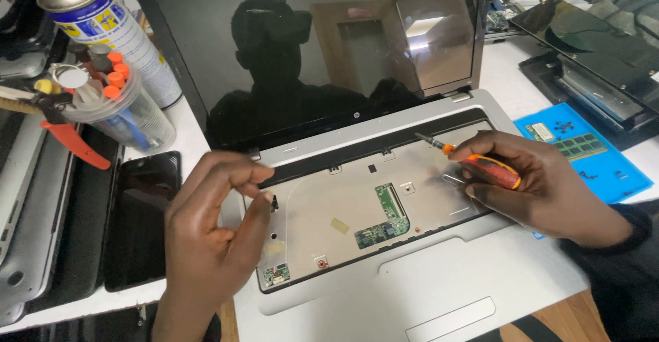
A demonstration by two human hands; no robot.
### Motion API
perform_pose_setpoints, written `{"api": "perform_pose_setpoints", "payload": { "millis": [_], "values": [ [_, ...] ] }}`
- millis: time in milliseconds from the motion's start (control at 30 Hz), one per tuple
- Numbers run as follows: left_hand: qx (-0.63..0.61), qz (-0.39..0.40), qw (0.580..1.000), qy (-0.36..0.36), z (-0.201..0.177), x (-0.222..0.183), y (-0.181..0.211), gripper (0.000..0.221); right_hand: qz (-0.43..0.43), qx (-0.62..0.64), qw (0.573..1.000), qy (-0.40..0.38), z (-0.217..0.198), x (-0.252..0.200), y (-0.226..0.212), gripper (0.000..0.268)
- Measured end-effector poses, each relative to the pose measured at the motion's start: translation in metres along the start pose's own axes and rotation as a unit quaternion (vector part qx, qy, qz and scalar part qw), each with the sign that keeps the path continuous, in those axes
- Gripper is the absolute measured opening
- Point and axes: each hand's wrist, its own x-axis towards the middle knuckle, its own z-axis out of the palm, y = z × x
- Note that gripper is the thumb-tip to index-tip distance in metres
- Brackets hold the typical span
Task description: Removing screws and prying the top case of a laptop to disassemble it for repair.
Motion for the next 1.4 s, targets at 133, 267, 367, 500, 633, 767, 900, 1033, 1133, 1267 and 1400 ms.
{"api": "perform_pose_setpoints", "payload": {
  "millis": [133,267,367,500,633,767,900,1033,1133,1267,1400],
  "values": [
    [0.014,-0.051,0.999,0.0,-0.006,-0.032,-0.005,0.019,-0.015,-0.027,0.999,0.008,0.001,0.0,-0.007,0.035],
    [0.03,-0.062,0.997,0.042,-0.004,-0.058,-0.004,0.021,-0.001,-0.111,0.991,0.074,0.006,-0.001,-0.01,0.023],
    [0.011,-0.06,0.997,0.044,-0.005,-0.07,-0.007,0.024,0.027,-0.022,0.994,0.099,0.01,-0.004,-0.004,0.021],
    [-0.027,-0.062,0.998,0.013,-0.006,-0.08,-0.013,0.023,0.016,-0.072,0.991,0.11,0.011,-0.004,-0.004,0.021],
    [-0.014,-0.027,0.999,0.012,-0.006,-0.08,-0.017,0.026,0.035,-0.025,0.99,0.132,0.013,-0.007,0.001,0.021],
    [-0.01,-0.024,1.0,-0.013,-0.013,-0.071,-0.019,0.031,0.016,-0.011,0.99,0.136,0.012,-0.003,0.017,0.02],
    [0.009,-0.079,0.995,-0.054,-0.022,-0.055,-0.022,0.034,0.071,0.04,0.986,0.143,0.021,-0.004,0.0,0.017],
    [0.032,-0.022,0.998,-0.051,-0.021,-0.054,-0.025,0.032,-0.037,0.095,0.988,0.112,0.025,0.009,-0.004,0.018],
    [0.063,-0.011,0.997,-0.034,-0.014,-0.067,-0.019,0.029,-0.006,0.099,0.992,0.076,0.039,0.03,-0.041,0.017],
    [0.065,0.004,0.998,-0.016,-0.01,-0.088,0.0,0.021,-0.063,0.172,0.981,-0.061,0.066,0.067,-0.056,0.016],
    [0.036,-0.04,0.999,0.005,-0.006,-0.111,0.023,0.028,-0.031,0.209,0.968,-0.131,0.093,0.102,-0.057,0.026]
  ]
}}
